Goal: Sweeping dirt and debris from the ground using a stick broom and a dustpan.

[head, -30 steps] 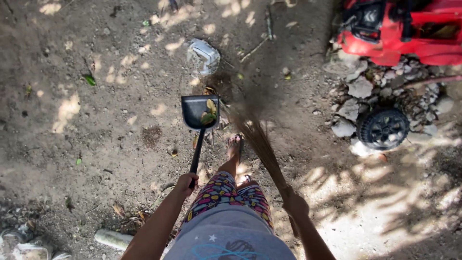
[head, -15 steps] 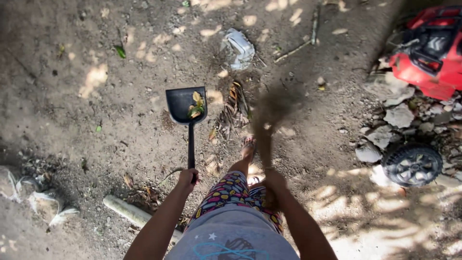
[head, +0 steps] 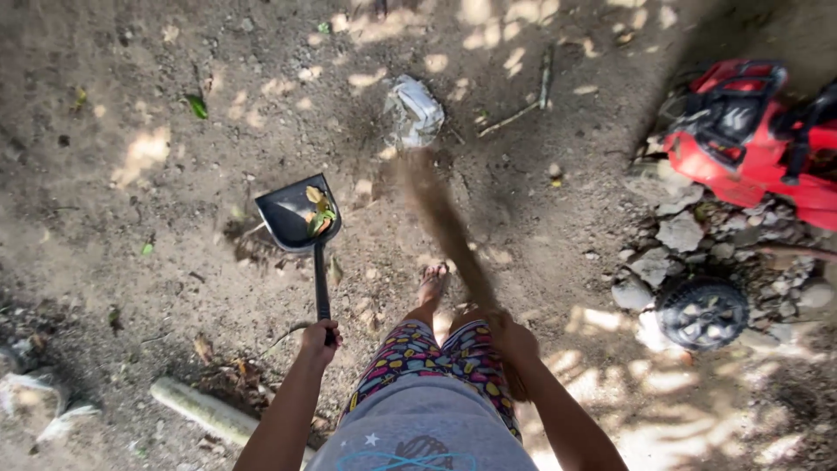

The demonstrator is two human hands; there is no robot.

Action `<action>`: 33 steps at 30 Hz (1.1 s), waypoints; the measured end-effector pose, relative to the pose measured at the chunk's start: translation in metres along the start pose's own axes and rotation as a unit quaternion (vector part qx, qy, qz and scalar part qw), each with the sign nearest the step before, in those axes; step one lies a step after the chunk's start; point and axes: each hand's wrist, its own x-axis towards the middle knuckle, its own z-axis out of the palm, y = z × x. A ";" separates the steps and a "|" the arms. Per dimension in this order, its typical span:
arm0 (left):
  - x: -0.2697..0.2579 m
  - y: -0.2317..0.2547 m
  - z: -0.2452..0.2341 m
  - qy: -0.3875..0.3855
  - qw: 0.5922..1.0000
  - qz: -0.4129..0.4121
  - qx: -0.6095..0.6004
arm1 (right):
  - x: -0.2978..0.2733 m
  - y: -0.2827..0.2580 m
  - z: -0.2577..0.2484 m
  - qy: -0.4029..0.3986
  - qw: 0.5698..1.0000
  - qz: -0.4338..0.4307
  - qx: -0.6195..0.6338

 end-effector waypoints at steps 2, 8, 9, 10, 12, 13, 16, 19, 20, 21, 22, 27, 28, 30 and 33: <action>-0.002 0.005 0.016 -0.022 1.000 -0.006 -0.014 | 0.009 0.058 -0.001 0.036 0.997 0.060 -0.009; -0.010 0.001 0.047 -0.045 0.998 -0.019 -0.039 | 0.084 0.183 -0.025 0.079 0.964 0.252 0.019; -0.012 -0.003 0.052 -0.028 0.999 -0.024 -0.033 | 0.089 0.187 -0.038 0.081 0.953 0.290 0.029; -0.015 -0.007 0.060 -0.030 0.999 -0.020 -0.037 | 0.099 0.192 -0.042 0.084 0.954 0.286 0.027; -0.017 -0.008 0.080 -0.034 0.999 -0.019 -0.013 | 0.125 0.200 -0.052 0.070 0.954 0.293 -0.006; -0.017 -0.009 0.092 -0.035 0.999 -0.014 -0.013 | 0.133 0.201 -0.050 0.072 0.955 0.289 -0.003; -0.021 -0.010 0.128 -0.036 0.999 -0.031 0.010 | 0.129 0.202 -0.047 0.073 0.975 0.179 -0.105; -0.021 0.002 0.193 -0.090 0.996 -0.018 -0.019 | 0.097 0.193 -0.085 0.103 0.981 0.109 -0.126; -0.019 0.013 0.216 -0.092 0.994 -0.053 -0.021 | 0.086 0.184 -0.105 0.108 0.982 0.089 -0.124; -0.024 0.007 0.230 -0.088 0.991 -0.095 -0.025 | 0.064 0.185 -0.118 0.104 0.984 0.071 -0.127; -0.028 0.007 0.248 -0.092 0.991 -0.097 -0.018 | 0.051 0.192 -0.130 0.107 0.984 0.077 -0.122; -0.031 0.039 0.349 -0.123 0.986 -0.101 -0.052 | 0.043 0.214 -0.184 0.069 0.995 0.072 -0.023; -0.029 0.043 0.375 -0.131 0.985 -0.099 -0.050 | 0.065 0.229 -0.192 0.076 0.994 0.074 -0.022; -0.029 0.048 0.405 -0.113 0.990 -0.077 -0.034 | 0.102 0.253 -0.196 0.112 0.989 0.031 0.094; -0.032 0.055 0.445 -0.126 0.989 -0.072 -0.028 | 0.119 0.262 -0.219 0.113 0.965 0.013 0.235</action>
